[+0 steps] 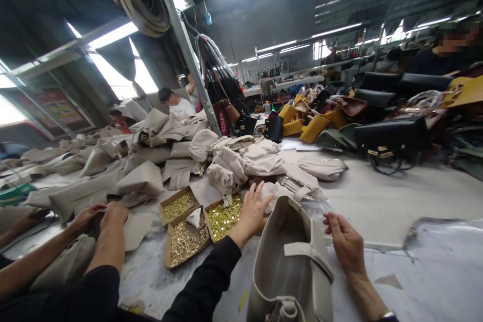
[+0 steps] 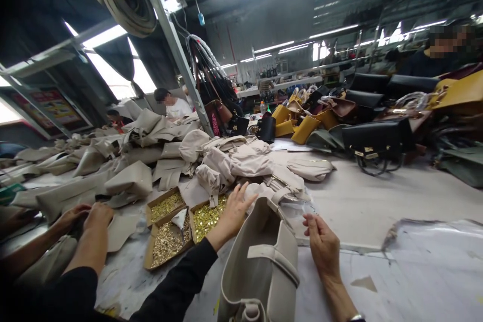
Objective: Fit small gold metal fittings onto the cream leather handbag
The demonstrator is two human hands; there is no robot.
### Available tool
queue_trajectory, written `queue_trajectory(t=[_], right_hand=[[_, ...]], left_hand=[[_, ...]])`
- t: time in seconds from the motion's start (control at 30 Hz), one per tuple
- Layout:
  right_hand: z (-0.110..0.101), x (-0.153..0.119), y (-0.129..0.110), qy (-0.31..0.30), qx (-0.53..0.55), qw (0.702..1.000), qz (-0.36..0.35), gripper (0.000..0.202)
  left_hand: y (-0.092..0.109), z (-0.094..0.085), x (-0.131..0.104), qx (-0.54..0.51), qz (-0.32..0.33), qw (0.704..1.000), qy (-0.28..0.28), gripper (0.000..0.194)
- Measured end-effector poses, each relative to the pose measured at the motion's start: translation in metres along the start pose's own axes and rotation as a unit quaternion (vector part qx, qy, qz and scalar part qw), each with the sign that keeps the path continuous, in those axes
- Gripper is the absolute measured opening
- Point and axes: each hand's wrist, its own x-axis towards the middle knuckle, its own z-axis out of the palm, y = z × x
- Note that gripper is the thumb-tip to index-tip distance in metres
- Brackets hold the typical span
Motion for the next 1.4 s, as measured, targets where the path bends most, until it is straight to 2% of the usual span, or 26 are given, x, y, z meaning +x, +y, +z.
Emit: queue_trajectory(t=[0.07,0.17,0.3,0.4,0.47,0.53,0.73,0.93,0.97,1.03,1.07,1.13,1.2,1.27,1.33,1.4], right_hand=[[0.001,-0.002,0.002,0.003,-0.002,1.000,-0.014,0.061],[0.005,-0.005,0.005,-0.014,0.005,0.999,-0.037,0.055],[0.010,-0.006,0.006,-0.036,0.015,0.998,-0.048,0.051],[0.012,-0.005,0.006,-0.035,0.020,0.998,-0.045,0.051],[0.013,-0.004,0.006,-0.039,0.021,0.998,-0.045,0.051],[0.013,-0.004,0.005,-0.044,0.021,0.998,-0.043,0.052],[0.012,-0.004,0.000,-0.034,0.016,0.998,-0.040,0.055],[0.001,-0.001,-0.007,0.009,0.016,0.999,-0.036,0.056],[-0.003,0.002,-0.015,0.021,0.019,0.999,-0.040,0.055],[-0.012,0.011,-0.043,0.033,0.029,0.996,-0.073,0.050],[-0.016,0.016,-0.064,0.030,0.034,0.993,-0.109,0.046],[-0.020,0.024,-0.115,-0.019,0.027,0.973,-0.227,0.034],[-0.019,0.030,-0.169,-0.084,0.016,0.926,-0.369,0.024],[-0.010,0.029,-0.216,-0.160,-0.019,0.853,-0.497,0.031],[0.003,0.023,-0.249,-0.194,-0.083,0.780,-0.589,0.043],[0.017,0.016,-0.268,-0.208,-0.153,0.717,-0.647,0.051]], left_hand=[[-0.001,0.004,0.019,-0.030,0.007,1.000,-0.001,0.057],[-0.006,-0.004,0.042,-0.068,-0.007,0.997,0.024,0.042],[-0.011,-0.037,0.060,-0.100,-0.036,0.986,0.126,0.030],[-0.013,-0.067,0.063,-0.131,-0.071,0.962,0.227,0.025],[-0.015,-0.085,0.062,-0.163,-0.105,0.939,0.285,0.026],[-0.016,-0.099,0.058,-0.211,-0.134,0.914,0.320,0.027],[-0.006,-0.124,0.031,-0.399,-0.201,0.822,0.354,0.038],[0.009,-0.140,-0.001,-0.572,-0.254,0.685,0.371,0.023],[0.012,-0.144,-0.006,-0.585,-0.253,0.674,0.372,0.023],[0.019,-0.153,-0.014,-0.595,-0.239,0.675,0.365,0.026],[0.024,-0.158,-0.018,-0.598,-0.227,0.681,0.358,0.028],[0.034,-0.168,-0.022,-0.596,-0.199,0.701,0.337,0.034],[0.045,-0.178,-0.022,-0.593,-0.174,0.722,0.311,0.038],[0.055,-0.185,-0.018,-0.592,-0.156,0.736,0.288,0.037],[0.063,-0.189,-0.014,-0.593,-0.141,0.746,0.268,0.034],[0.070,-0.193,-0.011,-0.596,-0.129,0.754,0.244,0.031]])
